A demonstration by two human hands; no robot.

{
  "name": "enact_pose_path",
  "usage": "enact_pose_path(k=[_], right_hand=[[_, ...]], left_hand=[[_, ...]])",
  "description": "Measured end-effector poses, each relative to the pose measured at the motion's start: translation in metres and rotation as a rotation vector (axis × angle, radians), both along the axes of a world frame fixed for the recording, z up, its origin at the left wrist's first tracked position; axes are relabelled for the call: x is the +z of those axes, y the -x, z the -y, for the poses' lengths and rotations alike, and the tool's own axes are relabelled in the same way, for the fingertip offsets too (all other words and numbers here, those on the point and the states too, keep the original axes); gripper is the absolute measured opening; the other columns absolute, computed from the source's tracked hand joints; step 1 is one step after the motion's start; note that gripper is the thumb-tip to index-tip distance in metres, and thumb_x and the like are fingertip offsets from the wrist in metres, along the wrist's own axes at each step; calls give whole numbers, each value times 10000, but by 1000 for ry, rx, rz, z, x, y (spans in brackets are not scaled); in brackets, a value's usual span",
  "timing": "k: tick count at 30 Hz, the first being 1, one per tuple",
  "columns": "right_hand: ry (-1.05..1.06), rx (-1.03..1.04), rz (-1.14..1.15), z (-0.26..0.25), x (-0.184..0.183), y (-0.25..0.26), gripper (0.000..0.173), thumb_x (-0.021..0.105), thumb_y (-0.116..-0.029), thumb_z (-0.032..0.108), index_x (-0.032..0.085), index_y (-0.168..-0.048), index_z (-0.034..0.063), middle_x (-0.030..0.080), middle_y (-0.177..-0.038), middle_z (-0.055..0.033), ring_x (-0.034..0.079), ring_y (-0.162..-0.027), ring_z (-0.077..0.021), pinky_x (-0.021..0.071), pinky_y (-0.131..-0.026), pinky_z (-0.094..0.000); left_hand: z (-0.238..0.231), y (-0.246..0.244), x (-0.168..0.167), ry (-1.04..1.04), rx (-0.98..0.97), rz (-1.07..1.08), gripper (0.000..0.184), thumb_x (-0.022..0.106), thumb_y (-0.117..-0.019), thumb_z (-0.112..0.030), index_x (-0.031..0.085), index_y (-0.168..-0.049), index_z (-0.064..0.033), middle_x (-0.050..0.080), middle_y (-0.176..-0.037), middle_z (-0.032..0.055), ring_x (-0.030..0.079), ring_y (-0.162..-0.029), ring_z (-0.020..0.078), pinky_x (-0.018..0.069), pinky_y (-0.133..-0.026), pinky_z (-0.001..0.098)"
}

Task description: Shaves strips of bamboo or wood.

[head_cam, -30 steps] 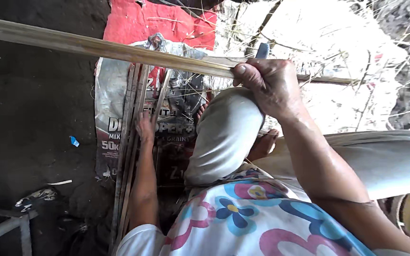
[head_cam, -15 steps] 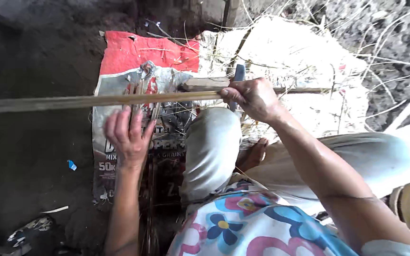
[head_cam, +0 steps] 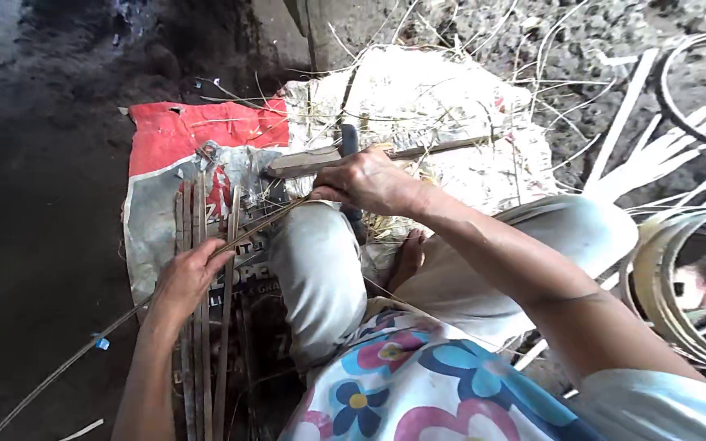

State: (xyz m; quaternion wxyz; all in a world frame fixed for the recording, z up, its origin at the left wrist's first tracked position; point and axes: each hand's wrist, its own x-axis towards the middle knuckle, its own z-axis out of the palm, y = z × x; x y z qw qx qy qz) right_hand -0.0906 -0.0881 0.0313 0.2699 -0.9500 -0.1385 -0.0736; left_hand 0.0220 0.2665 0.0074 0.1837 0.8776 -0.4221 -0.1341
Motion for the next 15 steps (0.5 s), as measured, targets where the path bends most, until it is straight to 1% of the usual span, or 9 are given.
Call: enact_pose_path(k=[2, 3, 4, 5, 7, 10, 12, 13, 15], right_hand=[[-59, 43, -79, -2, 6, -3, 416, 491, -1082, 371, 752, -1024, 53, 701, -821, -133, 686, -727, -306, 532, -669, -522], [-83, 68, -117, -2, 9, -7, 427, 475, -1089, 376, 756, -1067, 55, 707, -897, -138, 694, -798, -301, 547, -727, -519], [-100, 103, -122, -2, 11, -15, 427, 476, -1092, 364, 757, -1078, 43, 702, -968, -147, 697, -869, -295, 562, -782, -501], [-123, 146, -106, -1, 14, -22, 415, 495, -1088, 336, 761, -1053, 19, 692, -998, -161, 689, -906, -290, 560, -815, -471], [-180, 242, -95, -3, 21, -37, 372, 556, -1062, 281, 764, -959, -10, 676, -917, -152, 656, -836, -251, 531, -780, -412], [-231, 341, -200, -13, 25, -52, 360, 600, -1039, 271, 721, -822, 11, 610, -717, -61, 561, -650, -150, 452, -641, -361], [-252, 363, -300, -21, 24, -59, 378, 595, -1045, 288, 745, -832, 15, 637, -676, -47, 568, -611, -129, 470, -631, -368], [-267, 366, -354, -25, 21, -63, 388, 588, -1050, 305, 753, -838, 26, 644, -672, -29, 568, -597, -105, 482, -621, -346], [-300, 370, -442, -30, 15, -69, 407, 583, -1051, 332, 739, -816, 38, 609, -642, 9, 523, -554, -63, 453, -574, -297]], left_hand=[[-10, 4, -2, 21, 10, 86, 398, 531, -1062, -365, 700, -1104, -7, 688, -825, 196, 673, -684, 377, 529, -626, 602], [-16, 4, 1, 13, 19, 113, 399, 526, -1068, -358, 700, -1092, 0, 691, -838, 206, 678, -693, 391, 531, -631, 616], [-23, 1, 5, 4, 27, 138, 404, 523, -1070, -356, 697, -1068, 8, 686, -834, 212, 675, -688, 398, 529, -626, 626], [-30, -2, 10, -1, 33, 164, 428, 511, -1071, -371, 693, -1040, 14, 679, -815, 215, 670, -672, 400, 523, -611, 629], [-44, -4, 20, -28, 42, 173, 474, 487, -1073, -402, 691, -1017, 23, 684, -849, 212, 676, -699, 402, 518, -621, 636], [-57, -2, 25, -63, 14, 158, 448, 524, -1061, -372, 694, -990, 36, 697, -923, 207, 699, -758, 399, 538, -657, 630], [-61, 0, 23, -78, -8, 147, 401, 561, -1049, -330, 688, -967, 42, 696, -908, 209, 697, -736, 396, 539, -644, 622], [-62, 0, 23, -88, -8, 135, 373, 578, -1044, -308, 688, -962, 39, 697, -905, 208, 698, -734, 394, 541, -647, 622], [-58, 4, 25, -97, -3, 124, 294, 621, -1028, -238, 689, -948, 37, 694, -885, 205, 693, -720, 393, 539, -642, 617]])
